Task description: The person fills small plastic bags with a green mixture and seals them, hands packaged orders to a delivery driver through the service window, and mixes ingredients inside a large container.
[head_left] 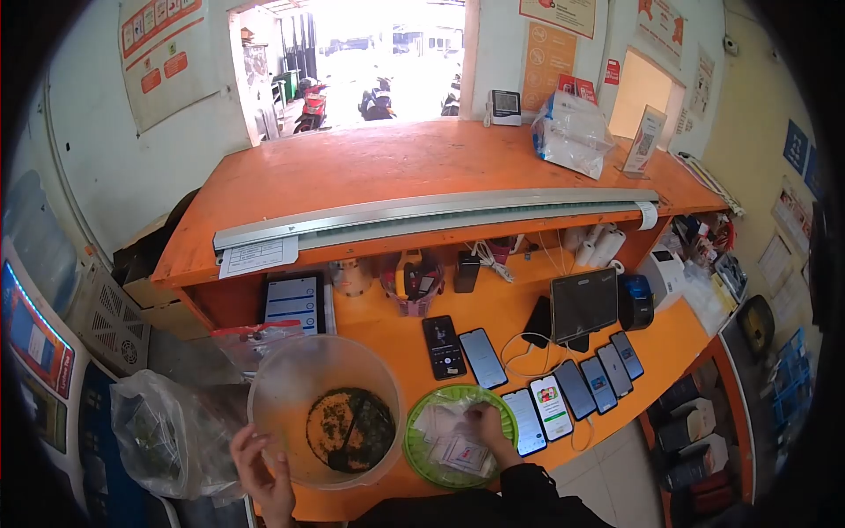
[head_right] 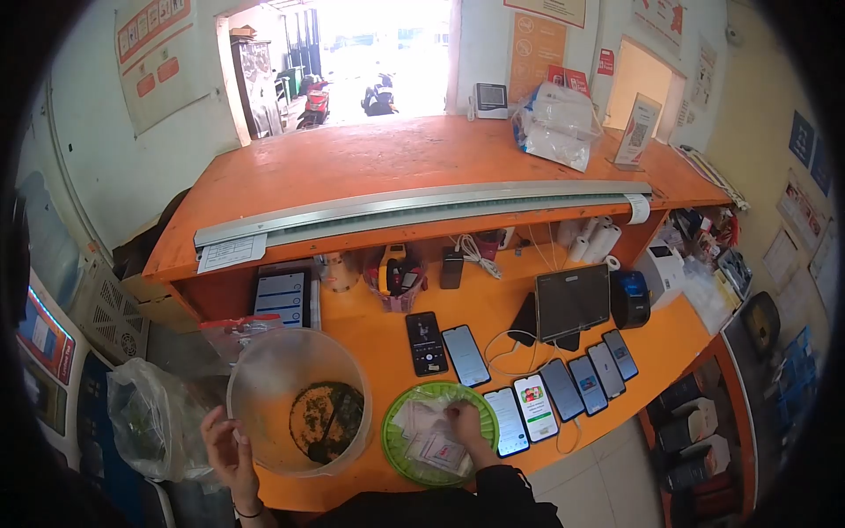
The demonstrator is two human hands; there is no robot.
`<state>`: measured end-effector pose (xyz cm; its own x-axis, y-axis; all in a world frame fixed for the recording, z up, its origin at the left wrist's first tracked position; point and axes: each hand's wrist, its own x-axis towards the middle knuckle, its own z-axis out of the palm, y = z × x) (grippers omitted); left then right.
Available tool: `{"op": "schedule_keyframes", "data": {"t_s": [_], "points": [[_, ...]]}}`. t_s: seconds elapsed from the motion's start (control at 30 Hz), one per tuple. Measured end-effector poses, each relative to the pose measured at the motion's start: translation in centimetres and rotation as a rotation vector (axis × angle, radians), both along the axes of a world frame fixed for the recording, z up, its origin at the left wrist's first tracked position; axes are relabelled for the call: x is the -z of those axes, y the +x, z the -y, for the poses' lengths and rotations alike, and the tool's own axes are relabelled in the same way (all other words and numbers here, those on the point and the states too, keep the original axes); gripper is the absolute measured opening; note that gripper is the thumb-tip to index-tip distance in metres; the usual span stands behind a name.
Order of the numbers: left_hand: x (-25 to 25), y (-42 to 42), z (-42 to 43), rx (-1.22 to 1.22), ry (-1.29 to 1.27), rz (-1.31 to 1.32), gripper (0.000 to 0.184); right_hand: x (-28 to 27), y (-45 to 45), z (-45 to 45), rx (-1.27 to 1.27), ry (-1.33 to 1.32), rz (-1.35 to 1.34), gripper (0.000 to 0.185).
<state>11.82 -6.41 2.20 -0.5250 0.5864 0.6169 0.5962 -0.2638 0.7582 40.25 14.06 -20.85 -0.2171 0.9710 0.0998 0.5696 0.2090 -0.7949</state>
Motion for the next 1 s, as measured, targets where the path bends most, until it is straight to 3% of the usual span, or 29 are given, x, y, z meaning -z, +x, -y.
{"op": "schedule_keyframes", "data": {"t_s": [0.13, 0.23, 0.33, 0.5, 0.57, 0.7, 0.77, 1.0], "points": [[-0.4, 2.2, -1.1, 0.159, -0.090, 0.068, 0.015, -0.1, 0.5, 0.0, 0.104, -0.273, -0.290, 0.011], [-0.3, 3.9, -1.9, 0.325, -0.204, 0.169, 0.018, -3.4, 1.1, 0.8, 0.195, -0.165, -0.406, 0.008], [-0.2, 5.5, -2.9, 0.517, -0.405, 0.240, 0.022, -11.4, 0.6, 2.8, 0.181, -0.023, -0.497, 0.008], [-2.5, 8.6, -4.6, 0.756, -0.610, 0.170, 0.024, -21.9, -1.2, 7.7, -0.258, 0.114, -0.496, 0.011], [-1.8, 8.7, -4.6, 0.789, -0.613, 0.239, 0.020, -23.6, -2.3, 8.7, -0.460, 0.205, -0.448, 0.013], [-0.5, 8.1, -4.2, 0.685, -0.598, 0.368, 0.016, -23.3, -4.5, 9.5, -0.458, 0.386, -0.389, 0.024], [0.0, 7.8, -3.9, 0.571, -0.484, 0.250, 0.017, -23.8, -5.3, 9.9, -0.428, 0.545, -0.347, 0.029], [-0.8, 6.9, -2.9, 0.605, -0.349, 0.033, 0.016, -23.4, -6.2, 9.7, -0.808, -0.137, -0.494, 0.024]]}}
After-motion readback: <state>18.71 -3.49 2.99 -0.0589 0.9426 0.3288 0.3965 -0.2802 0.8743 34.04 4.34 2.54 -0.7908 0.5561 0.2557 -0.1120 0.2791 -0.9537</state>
